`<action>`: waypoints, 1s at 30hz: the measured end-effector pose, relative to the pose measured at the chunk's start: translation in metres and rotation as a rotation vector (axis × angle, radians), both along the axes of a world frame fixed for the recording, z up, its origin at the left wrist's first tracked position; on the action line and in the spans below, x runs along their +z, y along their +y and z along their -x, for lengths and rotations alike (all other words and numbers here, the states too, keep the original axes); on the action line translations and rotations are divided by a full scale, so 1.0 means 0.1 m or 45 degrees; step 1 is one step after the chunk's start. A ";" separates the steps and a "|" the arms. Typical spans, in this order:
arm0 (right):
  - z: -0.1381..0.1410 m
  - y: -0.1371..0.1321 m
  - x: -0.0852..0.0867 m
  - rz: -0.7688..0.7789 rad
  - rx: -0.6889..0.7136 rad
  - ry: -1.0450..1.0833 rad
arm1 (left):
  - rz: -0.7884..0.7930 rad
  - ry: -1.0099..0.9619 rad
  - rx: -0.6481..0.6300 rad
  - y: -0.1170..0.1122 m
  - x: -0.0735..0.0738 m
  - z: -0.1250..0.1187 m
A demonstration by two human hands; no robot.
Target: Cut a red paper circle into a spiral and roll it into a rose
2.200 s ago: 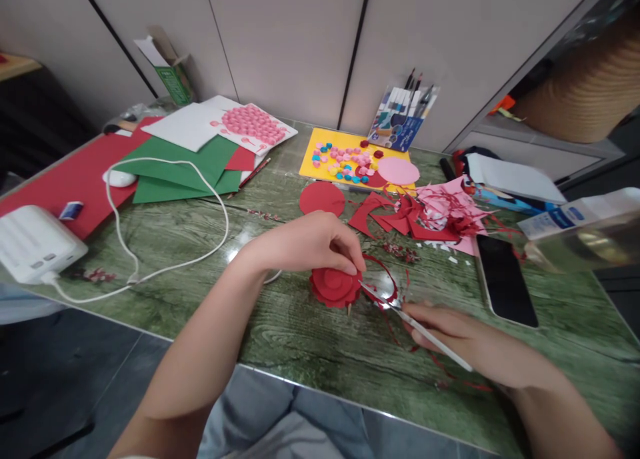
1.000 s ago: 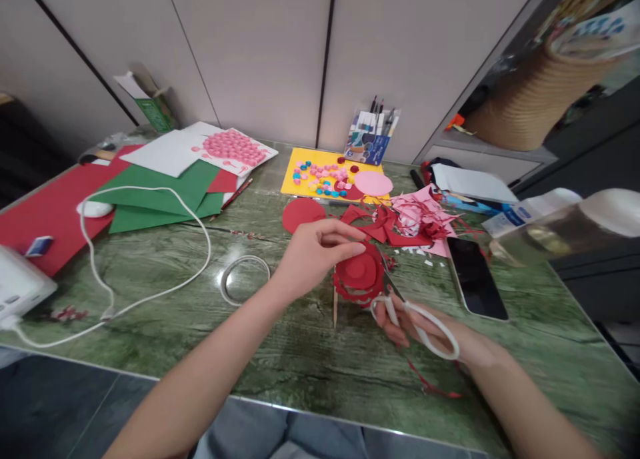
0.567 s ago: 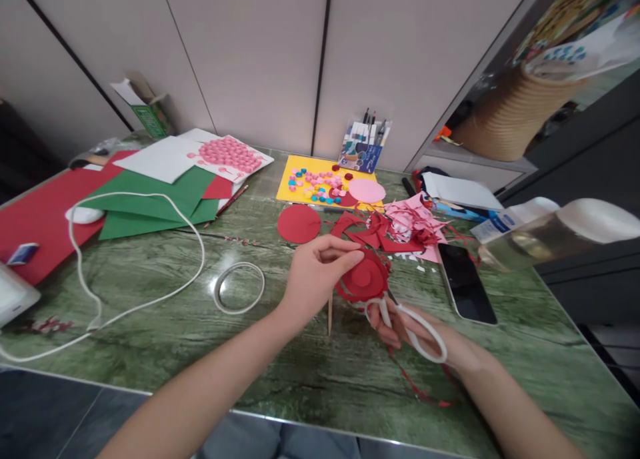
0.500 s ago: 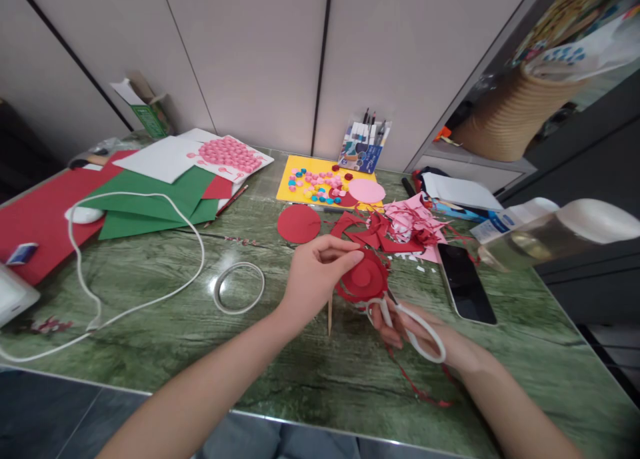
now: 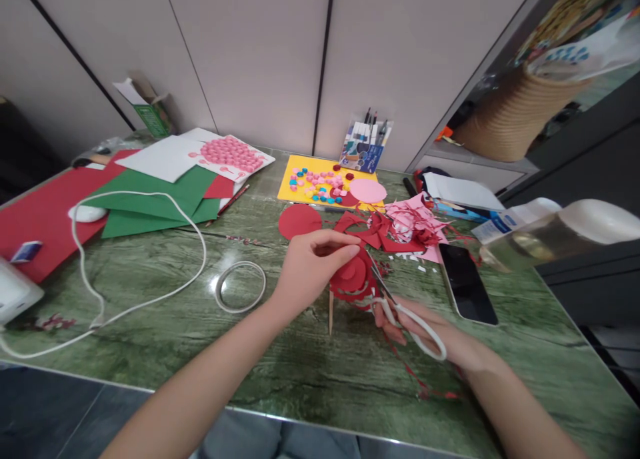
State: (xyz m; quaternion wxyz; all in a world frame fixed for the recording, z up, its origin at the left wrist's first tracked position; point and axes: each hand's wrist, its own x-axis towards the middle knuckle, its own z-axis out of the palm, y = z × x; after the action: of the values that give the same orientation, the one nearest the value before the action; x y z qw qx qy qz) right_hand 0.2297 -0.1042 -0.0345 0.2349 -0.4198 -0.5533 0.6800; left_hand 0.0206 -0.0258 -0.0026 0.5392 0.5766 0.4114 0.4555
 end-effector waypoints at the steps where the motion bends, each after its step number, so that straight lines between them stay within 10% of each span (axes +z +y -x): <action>1: 0.00 0.00 0.00 -0.004 -0.004 -0.014 | -0.027 0.036 0.000 0.01 0.01 0.01; 30: 0.10 -0.06 -0.07 -0.038 -0.055 -0.238 | -0.120 0.210 -0.031 0.11 0.04 0.13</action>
State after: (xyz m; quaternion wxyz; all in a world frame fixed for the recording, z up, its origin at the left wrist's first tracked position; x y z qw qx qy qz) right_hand 0.2194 -0.1097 -0.0416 0.2029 -0.4897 -0.5737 0.6244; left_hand 0.0074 -0.0144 0.0015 0.4813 0.6418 0.4255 0.4189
